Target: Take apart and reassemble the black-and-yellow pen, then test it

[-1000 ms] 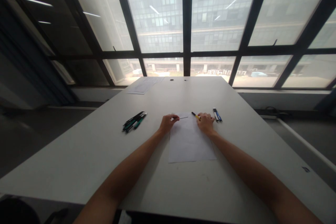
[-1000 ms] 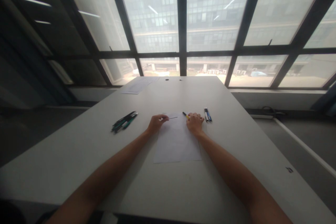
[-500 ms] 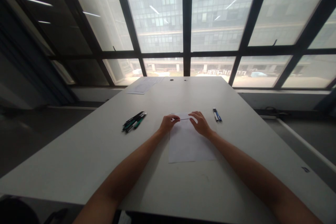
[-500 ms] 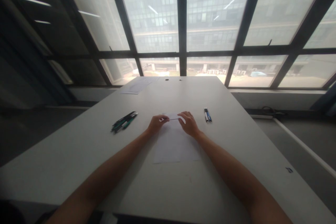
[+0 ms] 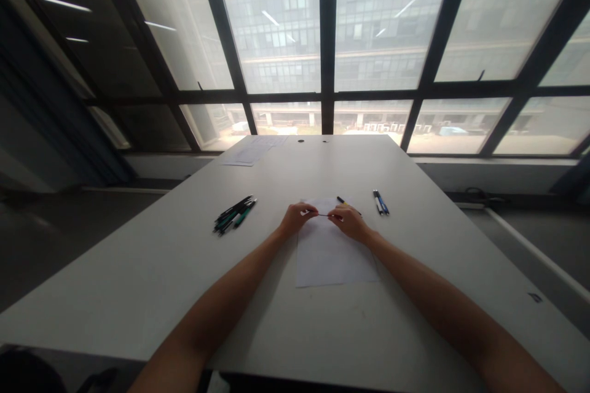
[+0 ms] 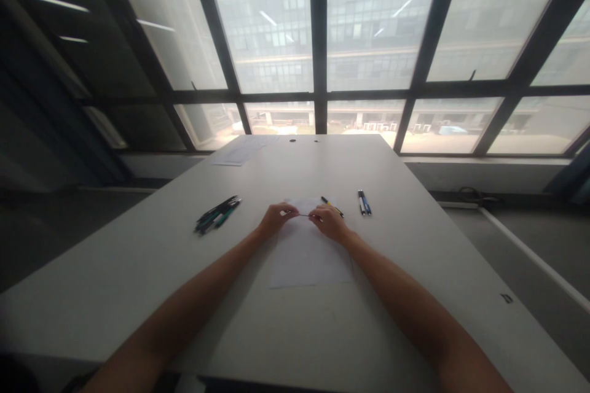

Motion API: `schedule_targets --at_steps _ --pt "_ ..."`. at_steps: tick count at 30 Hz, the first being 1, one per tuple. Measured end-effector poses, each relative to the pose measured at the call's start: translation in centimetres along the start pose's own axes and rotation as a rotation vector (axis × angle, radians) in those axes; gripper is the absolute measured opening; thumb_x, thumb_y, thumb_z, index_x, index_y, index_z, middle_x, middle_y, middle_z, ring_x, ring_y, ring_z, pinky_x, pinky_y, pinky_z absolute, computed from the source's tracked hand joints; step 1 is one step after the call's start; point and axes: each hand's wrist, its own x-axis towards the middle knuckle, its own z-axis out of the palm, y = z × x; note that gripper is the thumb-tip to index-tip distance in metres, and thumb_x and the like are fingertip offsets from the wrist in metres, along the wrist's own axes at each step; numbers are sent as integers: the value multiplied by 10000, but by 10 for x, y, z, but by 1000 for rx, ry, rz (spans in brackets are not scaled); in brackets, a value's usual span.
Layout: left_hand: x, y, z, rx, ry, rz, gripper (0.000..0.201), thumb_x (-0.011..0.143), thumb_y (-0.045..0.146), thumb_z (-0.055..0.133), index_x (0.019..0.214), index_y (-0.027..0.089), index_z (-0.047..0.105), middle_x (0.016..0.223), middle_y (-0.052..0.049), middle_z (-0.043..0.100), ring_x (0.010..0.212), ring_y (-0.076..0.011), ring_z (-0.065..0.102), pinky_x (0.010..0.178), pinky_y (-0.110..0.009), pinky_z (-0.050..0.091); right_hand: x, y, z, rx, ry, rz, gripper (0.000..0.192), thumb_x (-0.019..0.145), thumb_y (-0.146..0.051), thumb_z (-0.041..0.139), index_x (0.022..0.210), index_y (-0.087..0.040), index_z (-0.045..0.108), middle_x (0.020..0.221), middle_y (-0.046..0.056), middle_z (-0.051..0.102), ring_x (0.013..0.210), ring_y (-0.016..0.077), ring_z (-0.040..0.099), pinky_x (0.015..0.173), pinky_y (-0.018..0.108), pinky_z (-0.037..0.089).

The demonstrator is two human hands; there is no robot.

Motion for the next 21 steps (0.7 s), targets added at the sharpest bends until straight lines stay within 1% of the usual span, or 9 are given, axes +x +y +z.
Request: schedule_targets --at_steps 2,4,5,7,10,13,16,18,21 --pt "1 -1 -1 -6 113 -27 201 818 391 683 841 208 763 860 -44 751 787 -179 656 780 -300 506 0 1 0 -25 38 23 175 911 -250 569 872 -203 733 757 13 650 749 137 562 772 249 408" --pt "1 -2 -3 -22 236 -82 224 835 400 654 845 199 752 869 -43 751 785 -177 659 776 -293 506 0 2 0 -64 99 73 189 910 -236 553 836 -194 722 746 13 648 742 140 560 773 252 399" --pt "2 -2 -4 -30 280 -107 238 848 404 632 843 195 747 867 -41 752 784 -176 661 765 -287 505 0 3 -1 -83 134 104 191 908 -231 548 825 -190 715 745 14 649 742 144 561 772 253 395" --pt "2 -2 -6 -39 314 -135 265 873 407 590 832 190 738 855 -36 752 786 -173 665 746 -277 500 0 4 -2 -110 191 170 189 906 -228 538 821 -186 702 763 21 659 755 151 568 768 251 387" --pt "2 -2 -5 -32 275 -137 294 888 414 561 821 184 731 838 -35 754 783 -171 670 748 -274 496 0 5 -4 -135 240 240 187 901 -215 524 816 -185 688 787 30 672 780 157 579 767 245 378" --pt "2 -3 -2 -6 183 -126 298 878 424 569 808 183 729 785 -31 747 736 -168 664 733 -276 495 0 6 -5 -162 259 273 197 898 -205 508 800 -185 679 795 38 677 800 162 586 776 244 372" --pt "2 -8 1 25 80 -108 283 860 414 582 790 186 734 746 -29 737 708 -167 654 709 -277 491 0 7 -3 -181 244 295 198 896 -209 507 803 -187 680 812 44 682 822 165 592 786 244 370" --pt "3 -11 2 36 29 -105 263 847 403 589 809 192 743 780 -34 745 730 -173 657 718 -285 495 0 9 -2 -185 232 303 199 898 -217 507 811 -188 684 821 44 684 824 165 594 786 243 370" --pt "3 -13 4 42 7 -110 223 820 377 618 844 203 755 859 -47 757 777 -188 667 750 -305 504 0 11 0 -186 211 302 202 902 -223 507 829 -194 693 832 40 689 818 163 598 776 238 372"
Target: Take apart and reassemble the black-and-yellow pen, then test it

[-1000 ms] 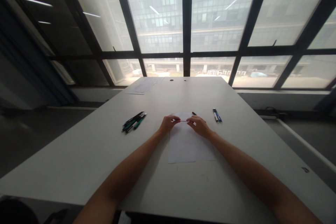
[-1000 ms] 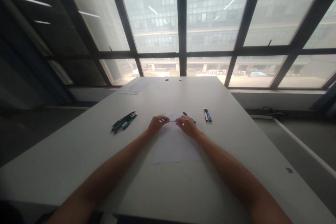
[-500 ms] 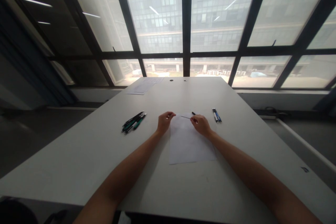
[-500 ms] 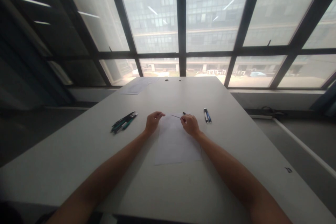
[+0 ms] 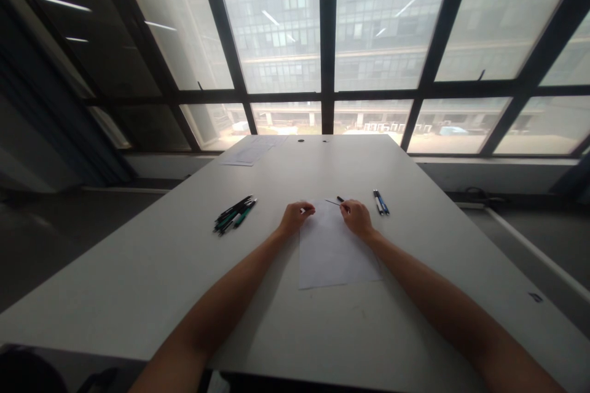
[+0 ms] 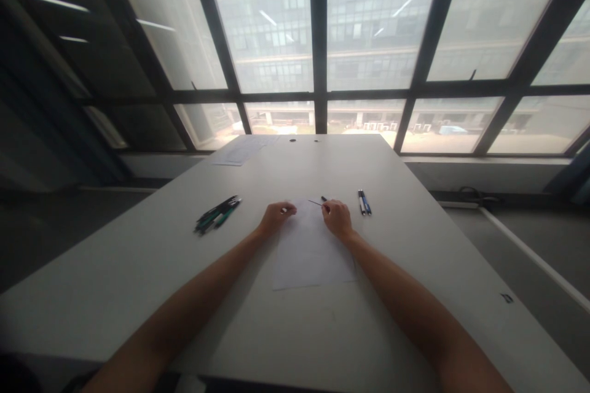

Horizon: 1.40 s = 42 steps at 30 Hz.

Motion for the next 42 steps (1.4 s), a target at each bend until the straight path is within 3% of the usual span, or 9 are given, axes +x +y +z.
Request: schedule_targets --at_steps 9,21,32,42 --pt "-1 3 -1 -12 3 0 244 826 402 622 865 209 767 888 -42 764 817 -202 675 822 -332 508 0 -4 -4 -24 -36 0 190 896 -235 539 869 -197 723 853 43 693 842 166 605 794 247 380" --pt "0 -2 1 28 37 65 196 831 380 658 846 222 772 862 -39 756 781 -180 657 758 -303 487 0 -2 -2 -22 -47 -1 189 897 -234 538 865 -198 720 858 47 691 848 171 599 801 255 378" --pt "0 3 -1 5 17 24 219 856 355 608 838 192 753 808 -28 747 768 -180 663 765 -299 475 -1 -4 -5 -7 -52 1 193 898 -229 534 846 -190 715 846 49 689 833 175 593 788 257 374" --pt "0 -5 4 10 33 88 106 801 232 677 854 210 765 880 -29 755 818 -182 664 790 -305 491 1 2 0 29 -14 -52 154 867 -207 575 805 -190 715 813 42 688 801 166 597 779 255 384"
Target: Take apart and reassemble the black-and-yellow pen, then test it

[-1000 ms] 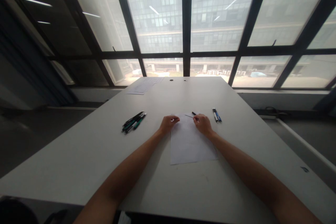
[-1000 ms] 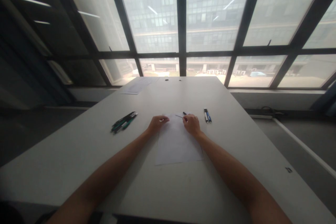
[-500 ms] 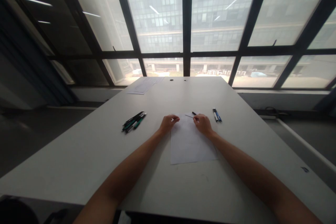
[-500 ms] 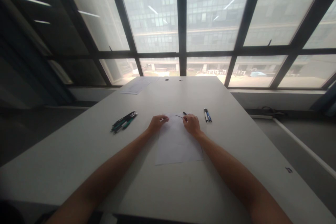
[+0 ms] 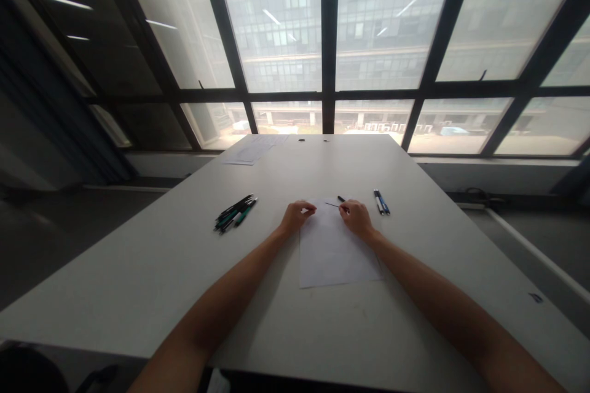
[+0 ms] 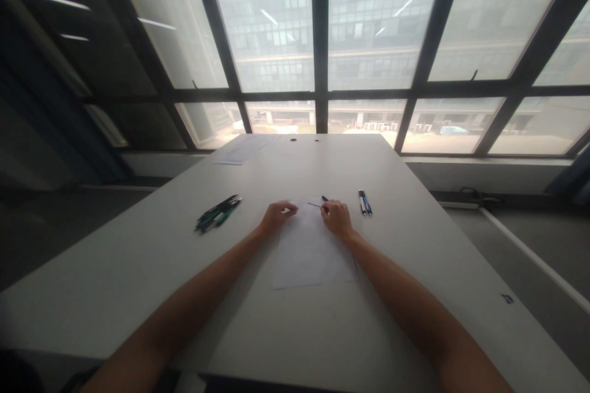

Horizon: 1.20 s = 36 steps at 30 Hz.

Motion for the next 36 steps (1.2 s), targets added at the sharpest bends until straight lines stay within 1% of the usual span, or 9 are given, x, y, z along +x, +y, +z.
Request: schedule_targets --at_steps 3,7,12,16,20,24,29,33,36 --pt "0 -2 0 0 -3 19 120 784 193 682 867 209 768 879 -31 752 815 -182 665 796 -303 495 0 0 0 1 1 -1 153 864 -204 575 799 -190 713 800 40 686 789 166 594 776 257 384" --pt "0 -2 0 29 -46 27 170 772 153 668 893 207 774 851 -36 740 800 -182 658 791 -296 490 0 0 0 5 2 -4 152 864 -202 574 802 -190 712 802 42 686 794 166 596 776 257 382" --pt "1 1 0 140 -59 44 201 767 155 661 911 224 782 796 -33 718 765 -171 623 766 -283 470 0 -2 -1 1 2 -5 154 862 -198 575 789 -186 710 793 45 685 774 166 592 755 257 378" --pt "1 3 -1 178 -64 50 173 768 172 668 887 226 781 791 -31 717 769 -168 620 781 -284 473 0 -2 -2 4 3 -6 156 861 -201 574 790 -189 713 785 42 680 760 163 586 745 257 376" --pt "1 6 -3 155 -76 46 127 783 197 671 850 220 776 840 -41 739 815 -181 639 832 -306 483 0 -1 0 8 7 -13 156 863 -206 574 794 -193 714 788 36 680 773 161 590 751 255 378" --pt "0 5 -3 121 -59 57 135 787 184 659 854 214 772 857 -42 743 832 -185 647 842 -315 486 0 0 0 5 1 -22 161 866 -207 571 791 -191 712 791 37 683 775 162 594 746 254 378" --pt "1 2 0 52 -64 62 157 830 237 625 894 195 762 865 -50 735 779 -168 635 766 -288 487 -1 0 -1 8 5 -32 156 863 -203 572 800 -191 714 797 36 688 778 163 595 753 253 380" --pt "1 0 1 1 -46 4 214 876 282 562 935 185 743 822 -35 731 728 -153 637 716 -267 480 -1 0 0 5 -3 -16 157 867 -210 573 808 -193 718 813 38 694 796 164 601 772 255 382" --pt "1 0 1 -18 -14 -41 202 859 267 567 944 176 726 778 -18 721 705 -143 633 694 -253 473 0 0 0 7 -7 -8 157 870 -216 574 811 -193 718 823 37 697 802 163 603 778 255 384"
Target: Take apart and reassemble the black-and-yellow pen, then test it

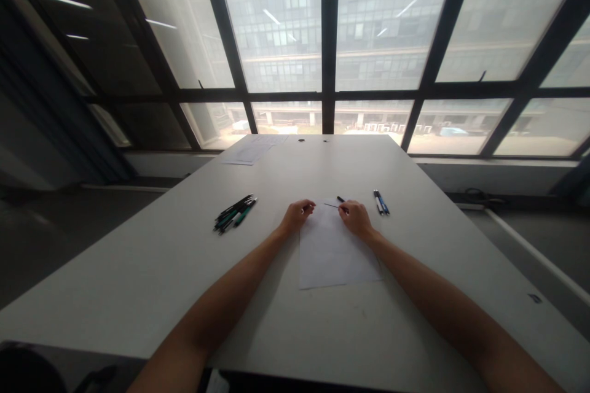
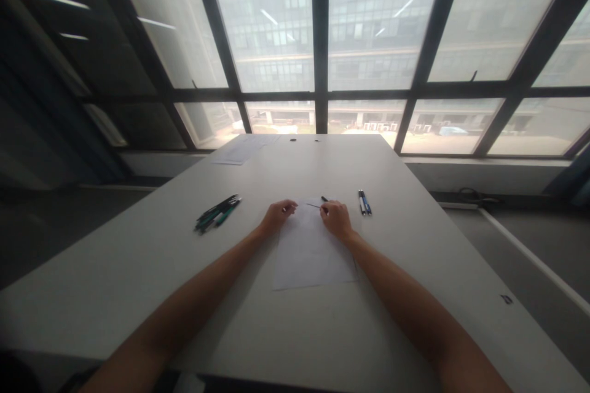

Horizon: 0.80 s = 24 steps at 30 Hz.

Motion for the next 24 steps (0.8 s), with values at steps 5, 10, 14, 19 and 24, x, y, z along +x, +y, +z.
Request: schedule_targets --at_steps 5,10,14,19,24 --pt "0 5 -2 -6 8 13 165 824 282 619 856 175 740 840 -40 736 747 -160 636 710 -269 479 0 0 0 8 -3 2 157 870 -215 573 813 -192 718 828 40 698 807 164 605 787 255 390" --pt "0 7 -4 8 -9 48 195 846 307 626 891 182 769 833 -55 730 717 -163 631 702 -276 485 0 -1 0 12 3 -2 162 868 -211 569 800 -190 715 815 44 696 793 172 604 773 263 393" --pt "0 6 -4 -3 -16 63 193 859 310 628 902 193 775 871 -60 741 770 -179 658 735 -283 497 0 0 0 11 2 -6 163 867 -207 566 805 -189 715 811 46 694 785 171 601 771 261 395" --pt "0 4 -2 32 11 29 171 829 258 660 942 182 763 865 -56 751 711 -161 643 718 -277 493 0 0 0 8 1 -8 159 868 -209 570 806 -190 715 820 48 698 800 173 607 773 260 391" --pt "0 3 -2 43 36 -9 144 813 267 650 862 170 744 781 -29 729 697 -147 626 709 -262 484 0 -1 0 17 9 -14 152 866 -207 575 811 -189 716 816 42 694 794 169 601 772 257 388"
